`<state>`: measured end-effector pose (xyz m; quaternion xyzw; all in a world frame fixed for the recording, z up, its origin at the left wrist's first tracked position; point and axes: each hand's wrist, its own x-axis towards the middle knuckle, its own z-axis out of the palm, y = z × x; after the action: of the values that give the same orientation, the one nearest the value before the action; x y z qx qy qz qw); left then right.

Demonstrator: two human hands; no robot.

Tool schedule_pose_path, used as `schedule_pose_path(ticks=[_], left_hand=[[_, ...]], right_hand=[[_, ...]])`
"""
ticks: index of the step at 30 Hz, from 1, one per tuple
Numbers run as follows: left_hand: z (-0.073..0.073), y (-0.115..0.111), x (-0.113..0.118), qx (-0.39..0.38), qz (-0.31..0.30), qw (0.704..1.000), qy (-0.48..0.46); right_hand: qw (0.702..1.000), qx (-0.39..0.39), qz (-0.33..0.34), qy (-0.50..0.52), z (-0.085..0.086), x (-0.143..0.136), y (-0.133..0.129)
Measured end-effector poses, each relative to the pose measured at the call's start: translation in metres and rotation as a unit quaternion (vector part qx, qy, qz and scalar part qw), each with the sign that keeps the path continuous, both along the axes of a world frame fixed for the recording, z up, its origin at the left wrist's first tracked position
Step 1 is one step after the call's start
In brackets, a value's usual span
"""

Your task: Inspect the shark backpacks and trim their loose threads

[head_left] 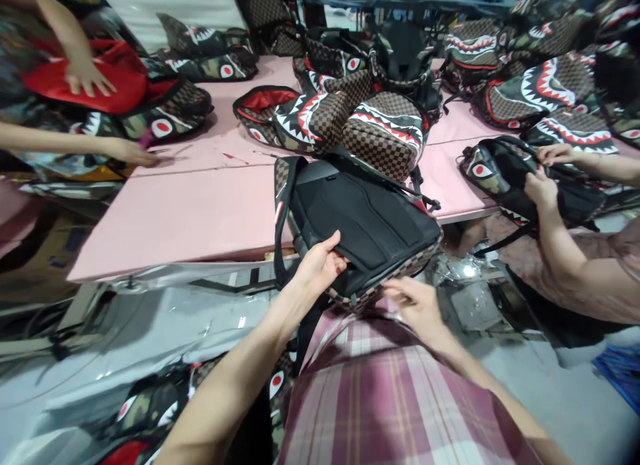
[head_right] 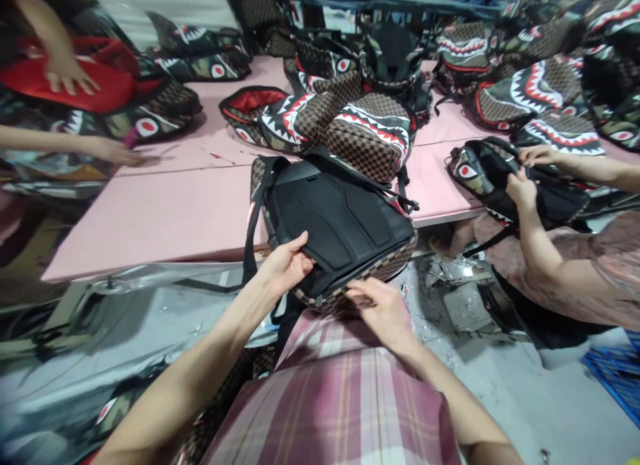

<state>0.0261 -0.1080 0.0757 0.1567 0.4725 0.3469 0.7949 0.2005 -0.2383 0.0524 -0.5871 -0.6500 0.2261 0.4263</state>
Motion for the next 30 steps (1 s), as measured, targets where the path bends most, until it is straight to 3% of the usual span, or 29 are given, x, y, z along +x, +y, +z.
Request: schedule_pose_path(ticks=[4,7,15,22,26,30], left_hand=[[0.011,-0.001,0.029,-0.025,0.023,0.998,-0.046],[0.012,-0.002,0.041,-0.021,0.025,0.998,-0.056],[0.007,-0.001,0.039,-0.023,0.041,0.999,-0.015],[-0.007,-0.006,0.037,-0.003,0.041,0.998,0.044],[-0.019,-0.012,0.037,0.074,0.026,0.990,0.121],[-0.028,-0.014,0.028,0.092,-0.007,0.987,0.130]], right_hand=[[0.984,0.049,-0.053,-0.164,-0.023,-0.031,-0.009],[0.966,0.049,-0.091,-0.238,-0.027,-0.030,0.001],[0.965,-0.010,-0.059,-0.255,-0.017,-0.021,0.000],[0.985,-0.036,-0.038,-0.165,-0.042,-0.028,0.009],[0.982,-0.007,-0.030,-0.188,-0.051,-0.029,0.008],[0.976,0.047,-0.039,-0.208,-0.052,-0.013,0.008]])
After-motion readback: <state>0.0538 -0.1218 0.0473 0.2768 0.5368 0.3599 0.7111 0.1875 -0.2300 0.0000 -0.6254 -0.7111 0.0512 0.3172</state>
